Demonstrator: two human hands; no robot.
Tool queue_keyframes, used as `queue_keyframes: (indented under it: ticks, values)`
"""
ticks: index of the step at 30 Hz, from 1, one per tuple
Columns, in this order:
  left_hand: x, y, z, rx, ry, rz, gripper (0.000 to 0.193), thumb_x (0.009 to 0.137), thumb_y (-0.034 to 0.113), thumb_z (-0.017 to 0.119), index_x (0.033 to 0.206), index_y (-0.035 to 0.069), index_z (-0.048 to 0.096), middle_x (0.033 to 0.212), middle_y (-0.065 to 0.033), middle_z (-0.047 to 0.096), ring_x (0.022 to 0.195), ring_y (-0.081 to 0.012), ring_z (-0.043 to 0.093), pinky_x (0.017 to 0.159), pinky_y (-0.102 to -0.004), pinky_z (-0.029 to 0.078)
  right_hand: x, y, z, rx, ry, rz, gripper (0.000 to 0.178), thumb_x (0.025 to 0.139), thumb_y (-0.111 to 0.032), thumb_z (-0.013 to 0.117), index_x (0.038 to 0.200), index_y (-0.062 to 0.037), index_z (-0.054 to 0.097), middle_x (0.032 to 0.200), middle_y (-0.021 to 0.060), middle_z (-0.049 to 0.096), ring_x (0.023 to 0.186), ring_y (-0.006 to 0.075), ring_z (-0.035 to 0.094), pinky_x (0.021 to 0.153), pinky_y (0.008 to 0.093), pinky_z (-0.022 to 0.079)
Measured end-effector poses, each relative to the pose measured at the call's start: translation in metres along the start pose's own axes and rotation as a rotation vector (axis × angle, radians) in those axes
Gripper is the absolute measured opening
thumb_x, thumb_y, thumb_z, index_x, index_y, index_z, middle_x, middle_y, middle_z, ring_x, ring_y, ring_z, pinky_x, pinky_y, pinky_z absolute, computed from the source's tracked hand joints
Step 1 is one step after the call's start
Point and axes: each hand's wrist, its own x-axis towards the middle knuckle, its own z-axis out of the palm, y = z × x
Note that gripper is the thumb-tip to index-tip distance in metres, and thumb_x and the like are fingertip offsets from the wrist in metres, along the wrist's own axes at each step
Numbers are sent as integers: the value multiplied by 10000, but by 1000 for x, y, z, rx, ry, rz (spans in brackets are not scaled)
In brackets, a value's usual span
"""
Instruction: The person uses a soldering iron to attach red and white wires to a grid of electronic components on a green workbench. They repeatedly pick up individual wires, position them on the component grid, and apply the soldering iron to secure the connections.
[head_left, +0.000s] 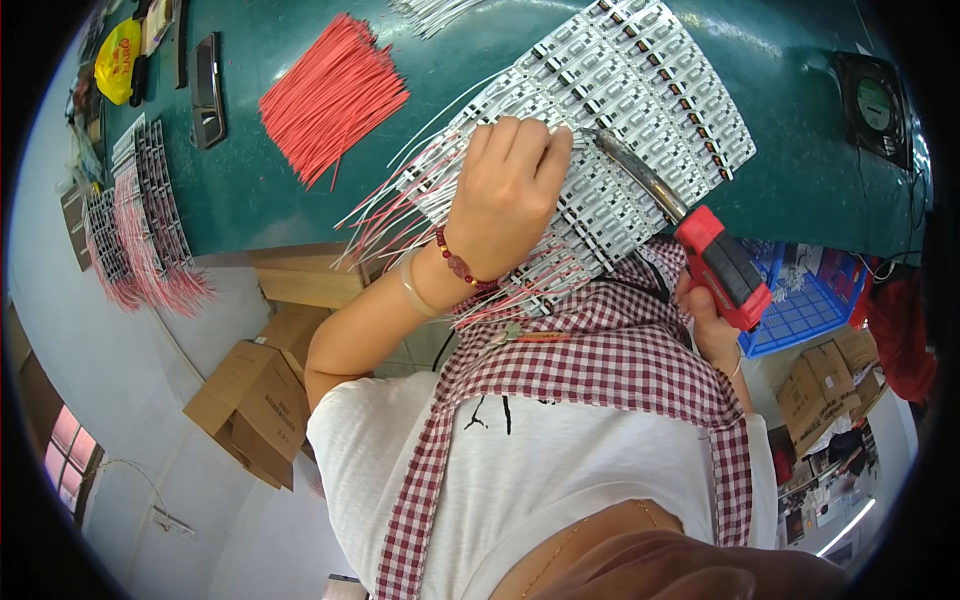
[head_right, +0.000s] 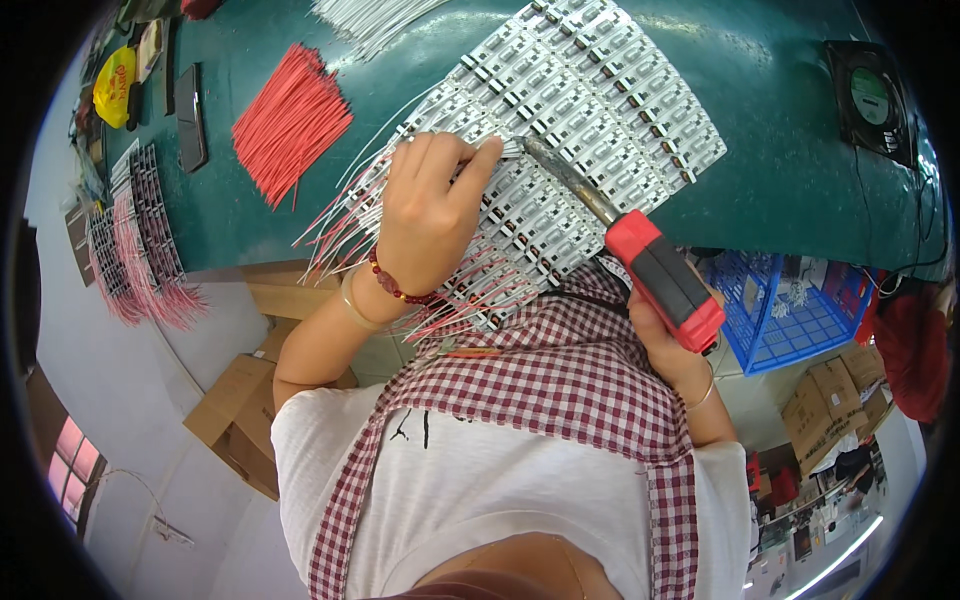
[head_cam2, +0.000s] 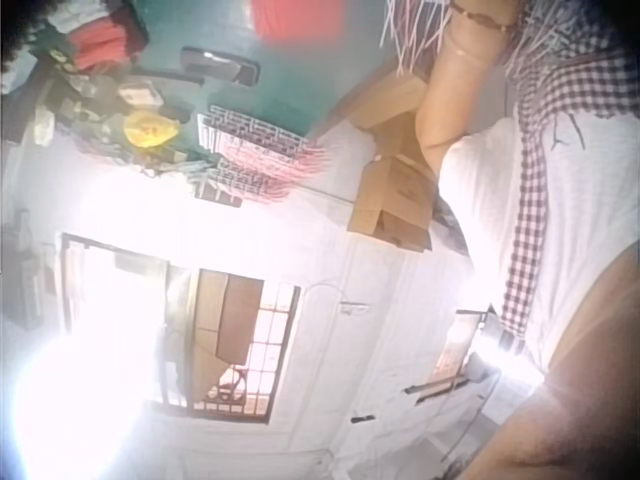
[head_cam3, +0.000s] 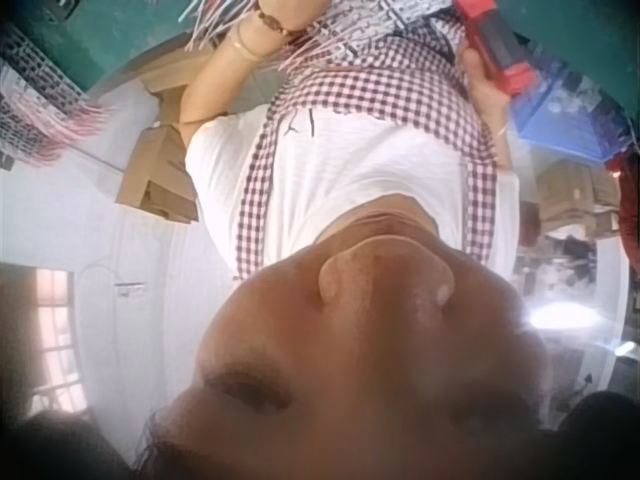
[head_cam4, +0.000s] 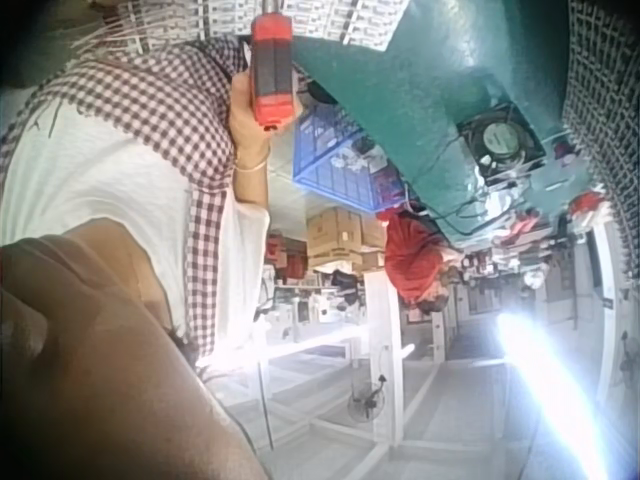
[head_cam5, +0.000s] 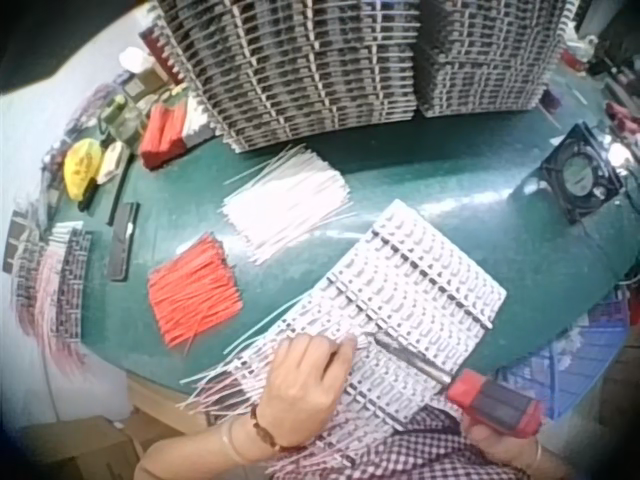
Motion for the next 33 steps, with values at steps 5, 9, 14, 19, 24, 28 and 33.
queue_keyframes:
  ticks: [5, 9, 14, 19, 24, 28, 33]
  values:
    - [-2, -2, 0, -11, -7, -1, 304, 713, 8, 598, 1011, -13, 651, 790, -70, 496, 720, -216, 498, 658, -339, 384, 4, -21, 15, 69, 113, 91, 592, 815, -594, 642, 826, -5, 585, 655, 23, 528, 554, 99, 475, 511, 246, 355]
    - [-2, -2, 2, -9, -5, 0, 298, 714, 6, 602, 1006, -13, 655, 782, -66, 493, 713, -210, 496, 653, -335, 381, 5, -16, 7, 90, 48, 54, 513, 818, -510, 666, 863, -2, 610, 684, 32, 556, 586, 108, 502, 541, 254, 388]
    - [-2, -1, 2, -24, 17, 9, 283, 721, 5, 605, 999, -13, 657, 772, -62, 490, 708, -207, 493, 643, -335, 377, 3, -9, 3, 118, 21, 28, 351, 824, -311, 737, 948, 8, 659, 776, 63, 629, 665, 132, 570, 604, 270, 451]
    - [-1, 1, 4, -24, 14, 4, 287, 720, 7, 605, 1002, -13, 654, 779, -63, 497, 703, -210, 488, 639, -337, 375, 0, 4, 1, 51, 49, 2, 334, 823, -297, 736, 946, 5, 662, 784, 62, 632, 674, 133, 578, 610, 264, 455]
    - [-1, 0, 3, -14, -3, 0, 287, 721, 7, 602, 1003, -12, 650, 787, -63, 501, 713, -215, 492, 642, -337, 377, 1, -1, 2, 72, 32, 35, 323, 836, -316, 719, 909, -8, 655, 801, 52, 623, 693, 136, 572, 616, 274, 456]
    - [-1, -1, 3, 26, -13, 9, 277, 723, 12, 601, 995, -11, 652, 790, -63, 505, 720, -215, 496, 646, -337, 378, -3, -10, -2, 155, -20, 81, 360, 860, -374, 683, 882, -18, 637, 794, 39, 601, 702, 137, 553, 627, 284, 448]
    - [0, -3, 1, 52, -5, 16, 272, 722, 19, 603, 987, -7, 659, 779, -61, 499, 727, -213, 500, 647, -338, 377, 0, -20, 5, 149, 31, 27, 427, 863, -445, 666, 858, -21, 619, 760, 26, 582, 694, 134, 537, 628, 284, 434]
